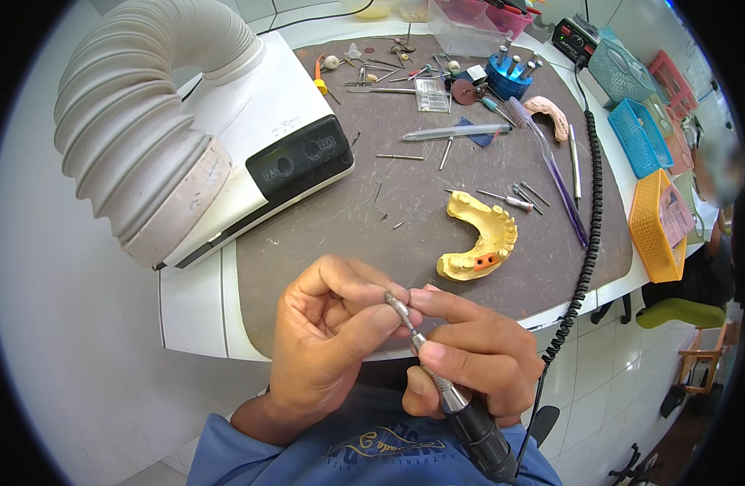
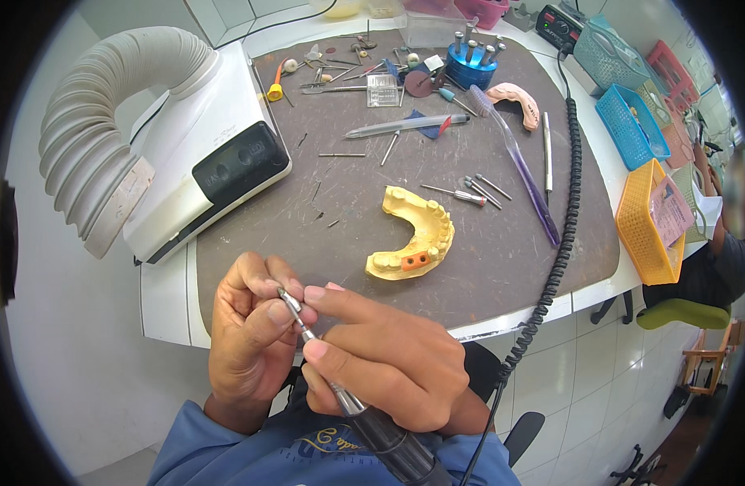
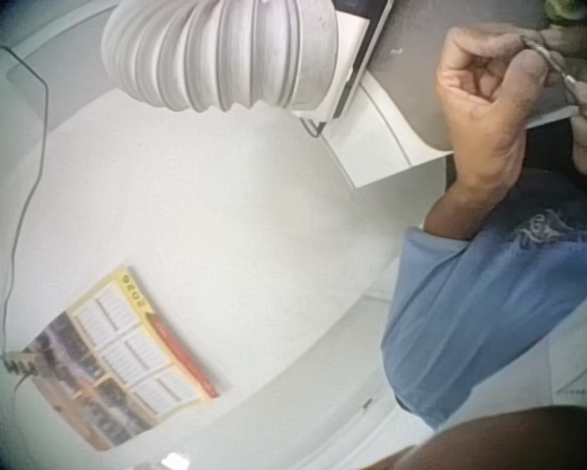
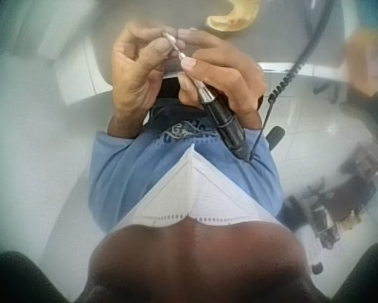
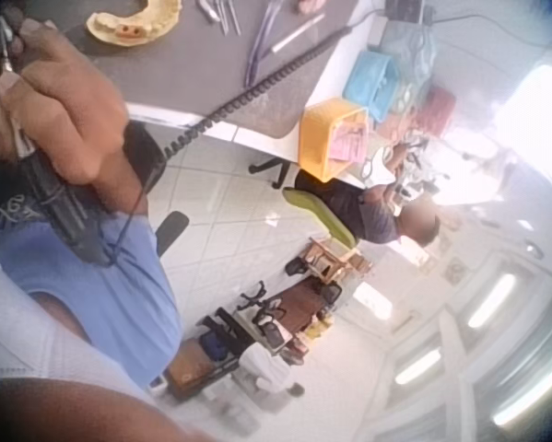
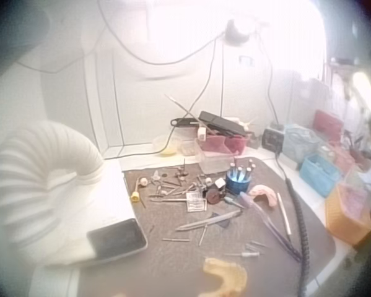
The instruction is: The person uses a rotary tool to grind a small metal component, then places it into a yellow dental cast. They then handle a blue and orange dental impression tray, insert a small metal pin into it, and finally mix a white paste in a small container using a wooden stick.
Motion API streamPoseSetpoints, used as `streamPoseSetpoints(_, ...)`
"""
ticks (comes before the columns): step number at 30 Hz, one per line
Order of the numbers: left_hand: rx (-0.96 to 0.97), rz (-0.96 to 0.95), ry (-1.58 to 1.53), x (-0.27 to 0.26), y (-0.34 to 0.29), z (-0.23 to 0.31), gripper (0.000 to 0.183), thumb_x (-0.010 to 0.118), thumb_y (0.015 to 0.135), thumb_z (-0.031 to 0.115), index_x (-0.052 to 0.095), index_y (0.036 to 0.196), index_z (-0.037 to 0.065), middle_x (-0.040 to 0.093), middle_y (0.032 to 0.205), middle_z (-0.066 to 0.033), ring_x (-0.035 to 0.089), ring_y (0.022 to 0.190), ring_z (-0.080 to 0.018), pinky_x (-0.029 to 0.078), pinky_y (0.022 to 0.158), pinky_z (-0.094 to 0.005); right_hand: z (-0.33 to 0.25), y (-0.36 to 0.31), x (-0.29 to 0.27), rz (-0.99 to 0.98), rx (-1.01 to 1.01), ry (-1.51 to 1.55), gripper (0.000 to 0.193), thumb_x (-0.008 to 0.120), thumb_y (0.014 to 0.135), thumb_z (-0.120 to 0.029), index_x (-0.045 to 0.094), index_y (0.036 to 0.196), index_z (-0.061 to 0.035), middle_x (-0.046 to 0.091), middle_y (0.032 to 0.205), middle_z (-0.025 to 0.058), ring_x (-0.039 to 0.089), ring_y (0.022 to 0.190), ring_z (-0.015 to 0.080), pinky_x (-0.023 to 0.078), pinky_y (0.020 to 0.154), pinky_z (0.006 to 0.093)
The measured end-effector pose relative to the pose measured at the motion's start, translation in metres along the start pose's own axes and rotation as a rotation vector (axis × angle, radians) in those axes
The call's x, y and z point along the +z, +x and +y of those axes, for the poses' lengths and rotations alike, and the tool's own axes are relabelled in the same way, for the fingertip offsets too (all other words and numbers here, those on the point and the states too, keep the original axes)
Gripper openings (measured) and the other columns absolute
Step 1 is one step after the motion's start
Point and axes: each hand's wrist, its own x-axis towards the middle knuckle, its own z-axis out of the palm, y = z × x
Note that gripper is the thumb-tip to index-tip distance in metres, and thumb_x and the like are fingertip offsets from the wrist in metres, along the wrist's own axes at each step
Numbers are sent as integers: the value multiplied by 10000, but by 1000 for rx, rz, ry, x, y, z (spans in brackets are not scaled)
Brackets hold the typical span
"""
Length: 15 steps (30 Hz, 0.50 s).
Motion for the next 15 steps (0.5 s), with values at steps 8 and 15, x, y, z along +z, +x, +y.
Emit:
streamPoseSetpoints(8, 96, 46, 34, -1, -4, -6, 144, 660, 927, -75, 585, 1035, -17, 681, 1058, -187, 721, 984, -251, 626, 876, -368, 6, -3, 2, 90, 1, 103, 312, 819, 851, -92, 644, 1083, 20, 720, 899, 178, 733, 1001, 426, 629, 860, 487)
streamPoseSetpoints(15, 120, 136, 250, 10, -2, -4, 166, 674, 926, -43, 618, 1082, -22, 661, 1057, -147, 724, 925, -243, 622, 814, -338, 4, 3, -35, 228, 108, 239, 265, 758, 869, -59, 625, 1083, 22, 702, 865, 186, 750, 860, 333, 626, 755, 397)
